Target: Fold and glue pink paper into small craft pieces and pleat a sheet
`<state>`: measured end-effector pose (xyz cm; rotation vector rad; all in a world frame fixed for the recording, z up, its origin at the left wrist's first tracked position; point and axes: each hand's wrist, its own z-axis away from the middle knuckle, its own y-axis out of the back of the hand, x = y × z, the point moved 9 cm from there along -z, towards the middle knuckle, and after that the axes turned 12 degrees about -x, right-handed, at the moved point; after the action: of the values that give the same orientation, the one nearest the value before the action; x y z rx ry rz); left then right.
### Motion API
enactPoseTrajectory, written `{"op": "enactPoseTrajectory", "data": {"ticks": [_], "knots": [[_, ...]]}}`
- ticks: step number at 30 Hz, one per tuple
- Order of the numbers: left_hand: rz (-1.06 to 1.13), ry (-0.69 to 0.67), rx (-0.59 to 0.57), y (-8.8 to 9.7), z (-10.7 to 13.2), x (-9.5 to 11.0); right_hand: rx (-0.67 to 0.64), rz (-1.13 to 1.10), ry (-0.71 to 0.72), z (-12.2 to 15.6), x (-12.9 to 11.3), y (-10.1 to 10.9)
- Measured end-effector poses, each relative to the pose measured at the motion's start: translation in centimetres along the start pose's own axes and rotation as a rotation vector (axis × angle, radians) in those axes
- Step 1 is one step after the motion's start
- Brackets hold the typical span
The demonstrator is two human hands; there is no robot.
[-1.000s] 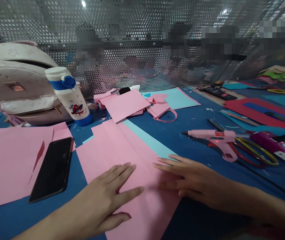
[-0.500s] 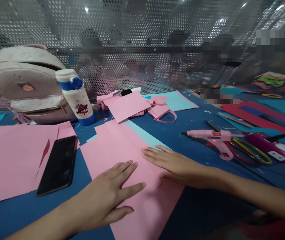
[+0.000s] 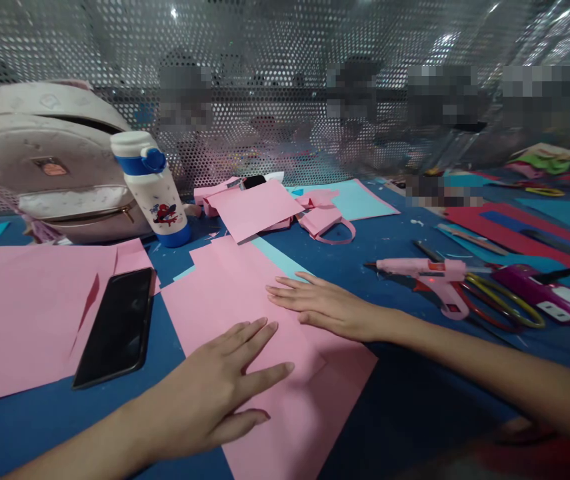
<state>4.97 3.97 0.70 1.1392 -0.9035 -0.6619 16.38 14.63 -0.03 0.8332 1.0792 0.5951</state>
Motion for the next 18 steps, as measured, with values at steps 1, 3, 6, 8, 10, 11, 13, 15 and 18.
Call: {"op": "enactPoseTrajectory", "data": {"ticks": [1, 3, 6, 8, 10, 11, 13, 15, 18], "knots": [[-0.005, 0.000, 0.000, 0.0, 0.0, 0.0, 0.004, 0.007, -0.015, -0.2, 0.1, 0.0], [-0.013, -0.002, 0.001, 0.0, 0.0, 0.1, 0.014, 0.025, -0.036, -0.8, 0.3, 0.1], [-0.014, -0.009, 0.003, 0.1, 0.0, 0.2, 0.034, 0.050, -0.043, -1.8, 0.6, 0.4], [-0.011, -0.008, 0.002, 0.2, 0.0, 0.1, 0.046, 0.073, -0.039, -2.6, 0.8, 0.7], [-0.006, -0.004, -0.003, 0.2, 0.0, 0.1, 0.055, 0.105, -0.031, -3.3, 1.0, 1.0], [-0.003, 0.000, -0.006, 0.2, 0.0, 0.1, 0.060, 0.123, -0.029, -3.7, 1.1, 1.1], [0.001, 0.002, -0.009, 0.2, 0.0, 0.0, 0.075, 0.162, -0.035, -4.4, 1.3, 1.3], [0.004, 0.002, -0.012, 0.2, 0.0, 0.1, 0.089, 0.194, -0.044, -5.0, 1.6, 1.6], [0.005, -0.006, -0.012, 0.3, 0.0, 0.2, 0.094, 0.219, -0.047, -5.9, 1.9, 1.9]]}}
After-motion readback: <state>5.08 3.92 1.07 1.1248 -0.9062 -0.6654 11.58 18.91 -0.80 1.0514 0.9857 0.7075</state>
